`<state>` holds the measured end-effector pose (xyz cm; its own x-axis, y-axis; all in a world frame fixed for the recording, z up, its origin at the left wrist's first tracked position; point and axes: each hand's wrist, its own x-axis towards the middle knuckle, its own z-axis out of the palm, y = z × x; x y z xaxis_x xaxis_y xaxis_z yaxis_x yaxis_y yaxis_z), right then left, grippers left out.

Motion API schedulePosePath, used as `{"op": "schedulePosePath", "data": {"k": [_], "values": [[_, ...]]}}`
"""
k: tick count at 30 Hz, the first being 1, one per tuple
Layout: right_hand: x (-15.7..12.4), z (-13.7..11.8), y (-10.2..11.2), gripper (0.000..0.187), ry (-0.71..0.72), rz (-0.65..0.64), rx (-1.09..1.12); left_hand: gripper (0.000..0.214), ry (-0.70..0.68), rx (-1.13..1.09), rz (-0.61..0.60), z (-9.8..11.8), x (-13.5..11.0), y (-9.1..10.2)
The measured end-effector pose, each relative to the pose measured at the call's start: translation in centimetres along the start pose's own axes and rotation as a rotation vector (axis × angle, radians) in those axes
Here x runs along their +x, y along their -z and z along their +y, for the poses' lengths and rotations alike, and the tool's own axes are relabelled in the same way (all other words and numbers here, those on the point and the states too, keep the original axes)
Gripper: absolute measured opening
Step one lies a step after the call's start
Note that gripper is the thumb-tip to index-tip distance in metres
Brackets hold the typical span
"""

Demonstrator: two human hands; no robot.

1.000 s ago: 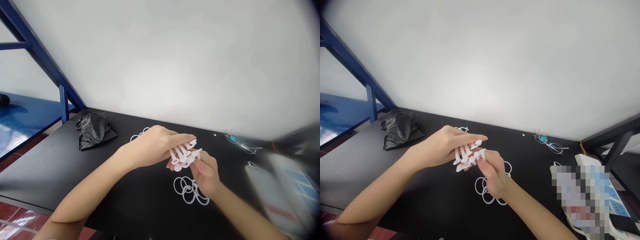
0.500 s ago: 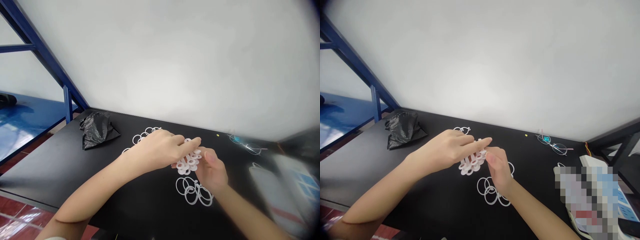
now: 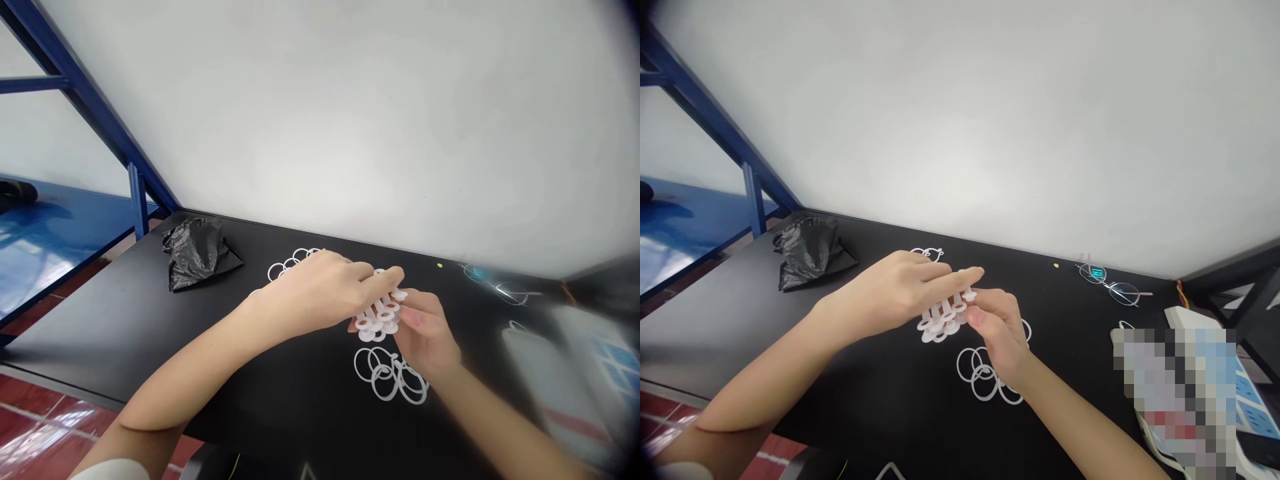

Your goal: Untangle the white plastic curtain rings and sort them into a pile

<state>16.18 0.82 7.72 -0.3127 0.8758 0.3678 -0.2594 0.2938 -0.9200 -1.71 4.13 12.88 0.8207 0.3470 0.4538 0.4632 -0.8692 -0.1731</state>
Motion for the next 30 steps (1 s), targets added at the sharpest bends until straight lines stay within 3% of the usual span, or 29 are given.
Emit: {"op": "schedulePosePath", "data": {"k": [7, 16, 30], "values": [[-0.29, -0.01, 0.25, 0.031, -0.026, -0.008, -0.025, 0.032, -0.012, -0.005, -0.013, -0.06, -0.07, -0.16], [-0.04, -0.15, 0.18, 0.027, -0.023, -0.072, 0.060, 0.023, -0.036, -0.083, 0.090, -0.19, -0.07, -0.13], [0.29, -0.80, 0.02, 0.029, -0.072, -0.125, 0.127, 0.024, -0.008, -0.111, 0.033, 0.04, -0.06, 0.21]]}}
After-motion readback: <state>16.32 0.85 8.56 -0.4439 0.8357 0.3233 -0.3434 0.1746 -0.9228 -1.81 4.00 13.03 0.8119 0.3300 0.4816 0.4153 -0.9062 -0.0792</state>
